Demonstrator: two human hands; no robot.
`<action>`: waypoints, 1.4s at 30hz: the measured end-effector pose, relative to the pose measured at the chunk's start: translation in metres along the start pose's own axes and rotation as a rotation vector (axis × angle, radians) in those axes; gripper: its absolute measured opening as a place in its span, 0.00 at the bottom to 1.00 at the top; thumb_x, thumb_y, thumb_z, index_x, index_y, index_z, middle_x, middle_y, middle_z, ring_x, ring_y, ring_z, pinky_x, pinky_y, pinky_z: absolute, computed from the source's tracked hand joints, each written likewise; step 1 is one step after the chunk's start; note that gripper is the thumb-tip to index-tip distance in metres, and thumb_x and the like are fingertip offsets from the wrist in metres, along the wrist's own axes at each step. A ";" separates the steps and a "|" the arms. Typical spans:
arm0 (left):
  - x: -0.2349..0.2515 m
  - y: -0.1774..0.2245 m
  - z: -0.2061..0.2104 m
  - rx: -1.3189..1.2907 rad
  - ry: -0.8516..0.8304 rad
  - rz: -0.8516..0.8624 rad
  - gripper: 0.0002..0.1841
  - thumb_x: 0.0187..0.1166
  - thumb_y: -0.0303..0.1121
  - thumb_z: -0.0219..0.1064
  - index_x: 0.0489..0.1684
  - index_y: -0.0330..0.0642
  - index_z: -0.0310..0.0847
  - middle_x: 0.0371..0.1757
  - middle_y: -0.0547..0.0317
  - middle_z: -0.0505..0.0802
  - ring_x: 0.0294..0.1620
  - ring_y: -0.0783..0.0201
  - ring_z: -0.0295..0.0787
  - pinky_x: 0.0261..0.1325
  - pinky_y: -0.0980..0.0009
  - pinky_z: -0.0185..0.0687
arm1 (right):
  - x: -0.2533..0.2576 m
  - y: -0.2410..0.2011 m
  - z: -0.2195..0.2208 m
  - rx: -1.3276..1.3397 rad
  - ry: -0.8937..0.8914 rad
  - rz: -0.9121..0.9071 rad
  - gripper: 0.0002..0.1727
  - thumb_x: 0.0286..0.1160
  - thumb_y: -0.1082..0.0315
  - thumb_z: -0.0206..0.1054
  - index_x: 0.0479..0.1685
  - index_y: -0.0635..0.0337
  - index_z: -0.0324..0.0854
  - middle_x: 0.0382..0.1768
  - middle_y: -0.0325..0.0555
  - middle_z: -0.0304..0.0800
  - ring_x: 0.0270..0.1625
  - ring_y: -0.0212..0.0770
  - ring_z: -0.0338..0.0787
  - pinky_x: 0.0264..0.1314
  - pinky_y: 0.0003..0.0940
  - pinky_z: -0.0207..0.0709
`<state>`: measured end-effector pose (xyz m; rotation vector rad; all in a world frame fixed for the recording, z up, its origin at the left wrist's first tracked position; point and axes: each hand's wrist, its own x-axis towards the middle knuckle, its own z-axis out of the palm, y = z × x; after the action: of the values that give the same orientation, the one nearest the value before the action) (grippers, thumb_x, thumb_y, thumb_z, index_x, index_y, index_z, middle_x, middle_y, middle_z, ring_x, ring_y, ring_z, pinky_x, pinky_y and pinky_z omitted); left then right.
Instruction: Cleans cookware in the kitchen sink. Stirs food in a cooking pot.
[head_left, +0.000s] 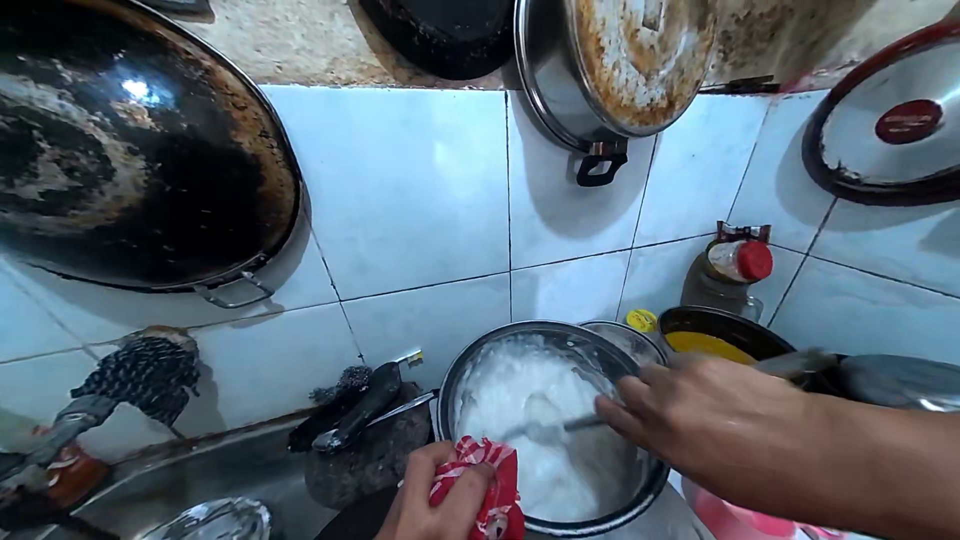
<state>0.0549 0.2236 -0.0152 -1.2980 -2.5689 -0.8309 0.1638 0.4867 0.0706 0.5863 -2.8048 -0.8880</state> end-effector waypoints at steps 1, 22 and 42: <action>-0.001 0.000 0.001 0.000 0.005 0.000 0.14 0.81 0.36 0.66 0.57 0.39 0.88 0.63 0.32 0.82 0.48 0.43 0.89 0.37 0.53 0.86 | -0.012 0.005 -0.008 -0.010 0.030 -0.028 0.14 0.66 0.77 0.70 0.50 0.58 0.87 0.24 0.46 0.81 0.20 0.47 0.83 0.16 0.40 0.73; -0.002 -0.004 0.003 0.041 0.035 0.052 0.15 0.81 0.39 0.66 0.57 0.40 0.87 0.65 0.32 0.81 0.45 0.41 0.91 0.34 0.51 0.87 | 0.039 -0.001 -0.015 -0.057 -0.135 0.034 0.05 0.75 0.77 0.64 0.43 0.66 0.84 0.28 0.52 0.83 0.29 0.51 0.87 0.27 0.43 0.78; -0.002 -0.002 0.002 -0.003 0.025 0.010 0.16 0.81 0.39 0.65 0.59 0.40 0.88 0.66 0.32 0.82 0.46 0.42 0.91 0.37 0.50 0.88 | 0.014 0.013 -0.010 -0.095 -0.149 0.481 0.17 0.71 0.78 0.67 0.59 0.57 0.87 0.33 0.52 0.87 0.32 0.53 0.89 0.29 0.45 0.80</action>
<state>0.0547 0.2224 -0.0189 -1.2926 -2.5410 -0.8443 0.1487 0.4859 0.0865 -0.1744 -2.8125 -0.9783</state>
